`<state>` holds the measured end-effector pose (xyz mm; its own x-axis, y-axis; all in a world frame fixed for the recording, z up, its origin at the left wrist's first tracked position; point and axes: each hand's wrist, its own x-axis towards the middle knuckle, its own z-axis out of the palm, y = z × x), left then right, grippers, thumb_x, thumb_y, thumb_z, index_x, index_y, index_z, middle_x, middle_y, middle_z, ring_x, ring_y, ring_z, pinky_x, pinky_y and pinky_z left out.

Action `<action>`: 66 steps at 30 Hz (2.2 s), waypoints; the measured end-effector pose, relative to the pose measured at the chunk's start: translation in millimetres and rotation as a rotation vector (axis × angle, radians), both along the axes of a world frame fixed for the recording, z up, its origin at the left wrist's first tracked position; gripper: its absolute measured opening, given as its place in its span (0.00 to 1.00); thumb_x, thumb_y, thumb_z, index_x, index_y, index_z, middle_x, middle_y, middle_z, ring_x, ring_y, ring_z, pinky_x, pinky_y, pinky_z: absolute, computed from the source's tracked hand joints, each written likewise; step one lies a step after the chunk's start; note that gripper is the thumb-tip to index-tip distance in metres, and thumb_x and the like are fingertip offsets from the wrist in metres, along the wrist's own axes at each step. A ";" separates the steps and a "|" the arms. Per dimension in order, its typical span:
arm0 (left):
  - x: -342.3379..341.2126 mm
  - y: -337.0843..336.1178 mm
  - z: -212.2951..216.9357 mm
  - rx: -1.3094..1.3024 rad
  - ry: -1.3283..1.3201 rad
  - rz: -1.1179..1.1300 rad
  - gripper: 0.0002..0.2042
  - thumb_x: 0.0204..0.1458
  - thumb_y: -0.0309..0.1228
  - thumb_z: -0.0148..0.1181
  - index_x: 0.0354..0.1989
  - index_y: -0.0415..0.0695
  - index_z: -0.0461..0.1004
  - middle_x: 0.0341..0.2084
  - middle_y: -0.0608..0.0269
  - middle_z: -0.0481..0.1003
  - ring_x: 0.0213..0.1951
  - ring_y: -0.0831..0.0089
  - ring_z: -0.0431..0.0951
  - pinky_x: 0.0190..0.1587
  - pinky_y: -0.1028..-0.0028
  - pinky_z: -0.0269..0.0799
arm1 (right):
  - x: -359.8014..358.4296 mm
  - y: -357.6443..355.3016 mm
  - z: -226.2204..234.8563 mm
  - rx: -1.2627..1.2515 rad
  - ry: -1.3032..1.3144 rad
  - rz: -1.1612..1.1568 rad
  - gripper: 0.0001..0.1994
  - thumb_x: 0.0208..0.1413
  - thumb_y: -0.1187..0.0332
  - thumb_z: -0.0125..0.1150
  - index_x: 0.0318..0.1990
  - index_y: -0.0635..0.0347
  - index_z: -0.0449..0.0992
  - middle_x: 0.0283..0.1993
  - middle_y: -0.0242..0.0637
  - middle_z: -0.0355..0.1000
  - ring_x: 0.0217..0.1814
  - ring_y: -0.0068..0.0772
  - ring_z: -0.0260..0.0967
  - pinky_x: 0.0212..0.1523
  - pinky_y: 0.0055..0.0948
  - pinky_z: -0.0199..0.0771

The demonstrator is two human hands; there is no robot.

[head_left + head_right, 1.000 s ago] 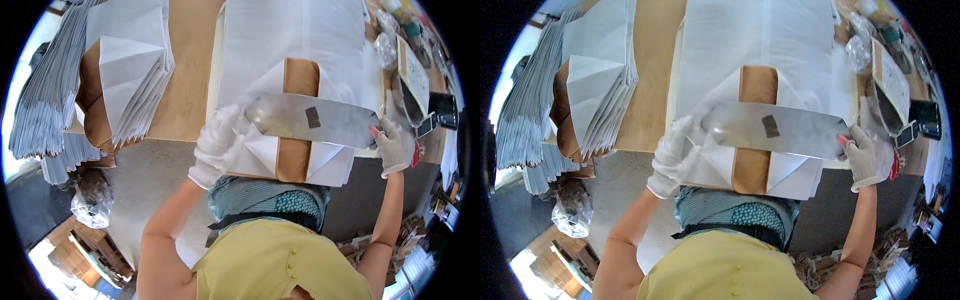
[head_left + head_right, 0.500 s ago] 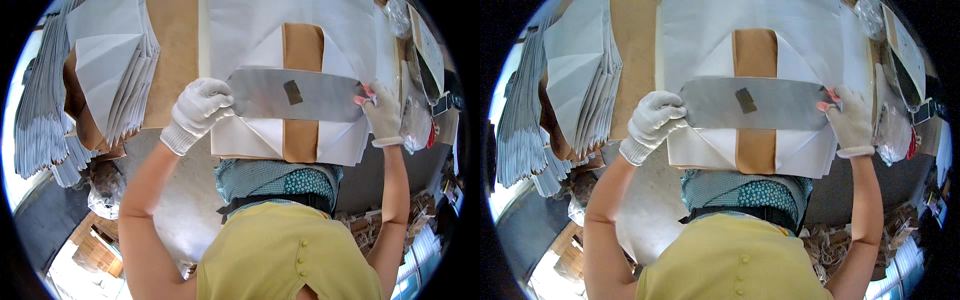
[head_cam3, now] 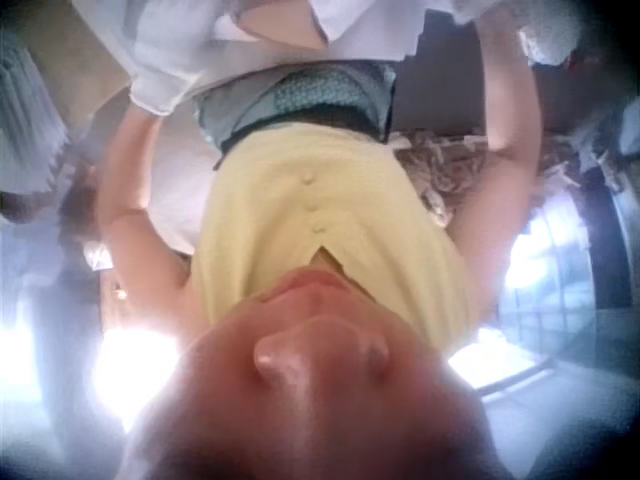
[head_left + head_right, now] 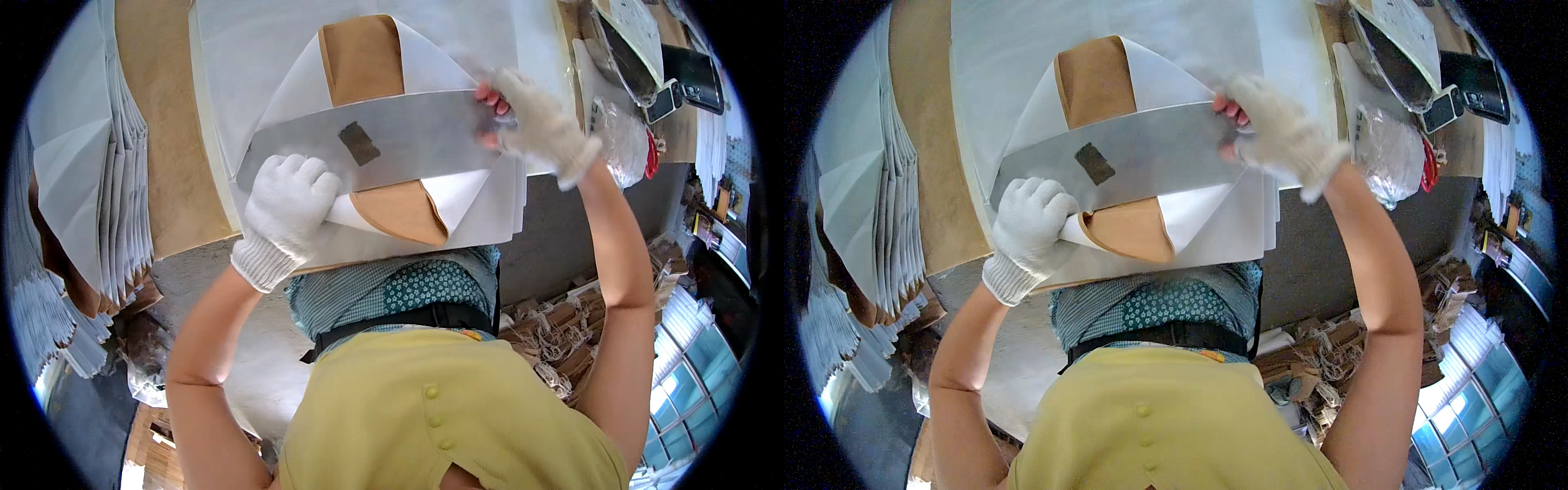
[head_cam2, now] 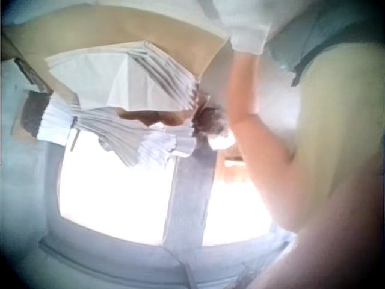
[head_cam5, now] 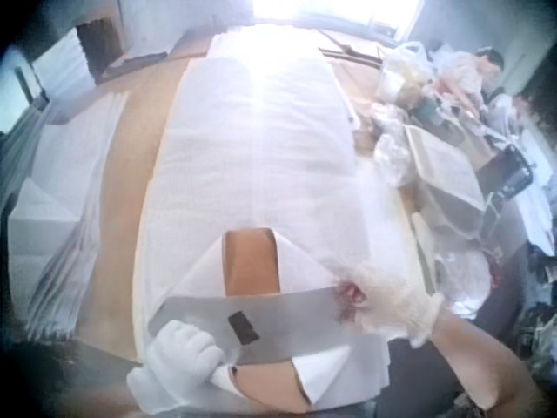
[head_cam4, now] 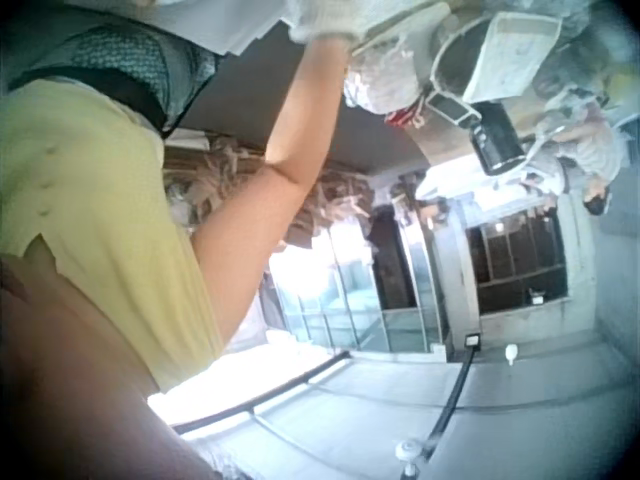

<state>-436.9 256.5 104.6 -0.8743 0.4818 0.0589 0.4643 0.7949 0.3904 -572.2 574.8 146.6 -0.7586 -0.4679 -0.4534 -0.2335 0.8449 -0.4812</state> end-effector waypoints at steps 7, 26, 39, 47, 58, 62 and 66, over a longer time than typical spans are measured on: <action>12.2 -2.8 -17.3 0.332 -0.122 0.221 0.12 0.35 0.26 0.72 0.31 0.47 0.79 0.30 0.64 0.76 0.37 0.58 0.75 0.44 0.61 0.67 | 41.4 12.7 7.7 -0.039 0.356 0.264 0.24 0.41 0.64 0.82 0.47 0.52 0.77 0.56 0.36 0.74 0.62 0.47 0.71 0.61 0.43 0.74; -63.0 7.5 6.0 0.302 -0.264 0.577 0.15 0.42 0.26 0.77 0.41 0.42 0.87 0.36 0.60 0.76 0.38 0.70 0.75 0.39 0.70 0.75 | 5.6 -12.9 -24.1 0.211 0.455 0.092 0.52 0.29 0.62 0.85 0.71 0.34 0.69 0.82 0.40 0.52 0.85 0.49 0.42 0.83 0.45 0.45; -35.5 20.0 -1.5 0.491 -0.310 0.467 0.13 0.40 0.19 0.72 0.34 0.51 0.89 0.39 0.59 0.76 0.49 0.61 0.75 0.55 0.66 0.73 | 45.1 1.4 -40.6 -0.011 0.601 0.189 0.26 0.56 0.61 0.70 0.64 0.43 0.78 0.72 0.32 0.70 0.78 0.44 0.60 0.81 0.47 0.48; -31.8 15.3 14.3 0.464 -0.229 0.303 0.13 0.44 0.29 0.68 0.41 0.47 0.84 0.43 0.59 0.76 0.49 0.59 0.76 0.55 0.60 0.71 | 41.0 -84.2 -33.6 -0.355 0.635 0.249 0.20 0.54 0.69 0.64 0.56 0.49 0.83 0.63 0.38 0.77 0.71 0.43 0.69 0.78 0.47 0.59; -39.3 63.3 -14.0 0.043 0.347 0.407 0.17 0.51 0.30 0.63 0.50 0.42 0.75 0.46 0.59 0.73 0.48 0.57 0.74 0.53 0.54 0.70 | 49.7 -101.1 -50.1 -0.326 0.756 0.013 0.19 0.56 0.65 0.61 0.54 0.58 0.82 0.62 0.42 0.77 0.71 0.50 0.68 0.75 0.50 0.61; -30.3 29.7 -12.3 0.078 0.304 0.383 0.17 0.53 0.28 0.63 0.52 0.42 0.77 0.47 0.57 0.76 0.48 0.55 0.76 0.52 0.56 0.70 | 41.4 -81.7 -43.9 -0.362 0.769 0.170 0.18 0.57 0.65 0.61 0.54 0.59 0.82 0.62 0.43 0.77 0.69 0.52 0.69 0.73 0.51 0.62; -6.7 -28.3 -11.5 0.254 0.253 0.451 0.15 0.56 0.26 0.60 0.52 0.40 0.77 0.47 0.52 0.77 0.53 0.51 0.76 0.58 0.57 0.71 | 17.9 -21.9 -44.5 -0.331 0.767 0.233 0.17 0.57 0.68 0.63 0.54 0.58 0.82 0.61 0.45 0.77 0.67 0.50 0.71 0.69 0.49 0.68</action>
<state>-443.7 228.2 93.1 -0.9336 0.0077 0.3581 0.2049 0.8316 0.5162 -554.4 552.9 102.0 -0.6678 -0.6666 0.3313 -0.7438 0.5799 -0.3325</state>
